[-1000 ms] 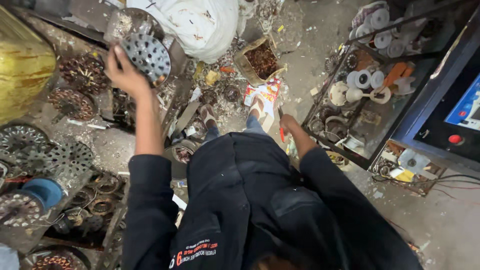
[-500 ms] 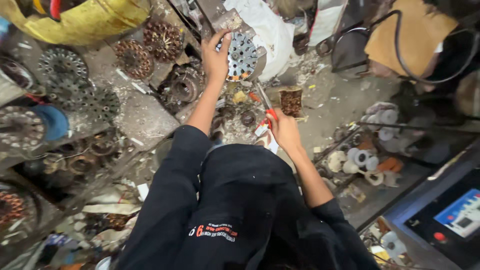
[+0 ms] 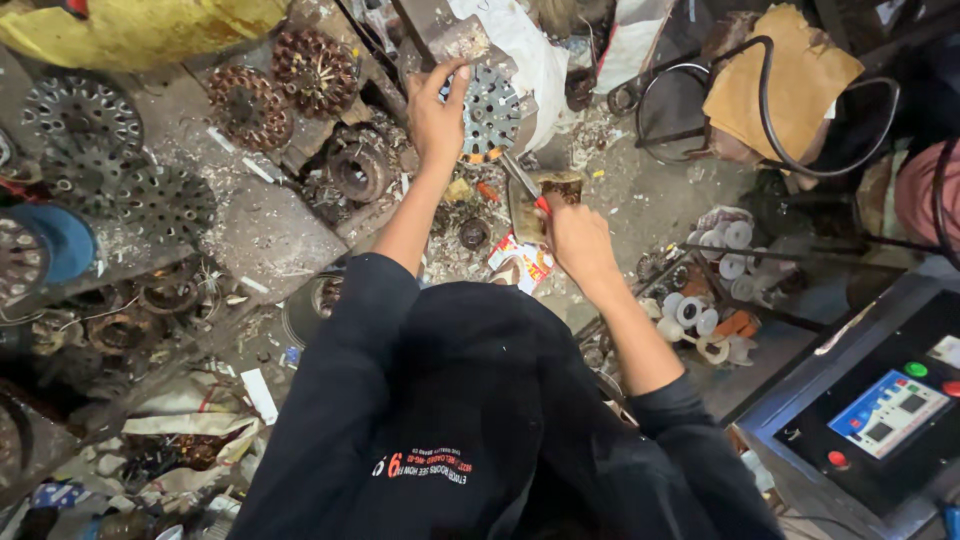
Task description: The person uses pliers to pull copper windings from a circular motor stator core, repeatedly prying and extracting coils. The person places the extracted windings into a nearby container and continues the process on the same stator.
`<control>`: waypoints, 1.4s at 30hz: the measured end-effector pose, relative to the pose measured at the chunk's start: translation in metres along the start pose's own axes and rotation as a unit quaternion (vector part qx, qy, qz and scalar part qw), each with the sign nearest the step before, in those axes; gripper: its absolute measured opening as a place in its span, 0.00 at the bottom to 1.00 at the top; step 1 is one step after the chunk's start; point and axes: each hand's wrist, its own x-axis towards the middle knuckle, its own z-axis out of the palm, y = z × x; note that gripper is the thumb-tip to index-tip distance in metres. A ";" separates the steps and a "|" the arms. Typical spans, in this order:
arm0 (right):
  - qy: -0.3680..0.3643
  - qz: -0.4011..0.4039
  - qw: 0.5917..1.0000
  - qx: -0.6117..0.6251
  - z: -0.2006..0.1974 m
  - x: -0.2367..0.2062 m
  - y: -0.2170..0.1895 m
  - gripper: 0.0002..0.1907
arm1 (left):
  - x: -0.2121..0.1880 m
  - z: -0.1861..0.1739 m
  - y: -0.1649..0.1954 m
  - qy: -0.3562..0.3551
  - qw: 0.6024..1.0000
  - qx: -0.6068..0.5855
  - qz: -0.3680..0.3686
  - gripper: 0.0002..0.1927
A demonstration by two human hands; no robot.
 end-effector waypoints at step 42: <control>-0.207 0.394 0.830 0.336 0.188 -0.145 0.154 0.10 | -0.019 0.010 0.002 0.010 0.991 -0.123 -0.047 0.27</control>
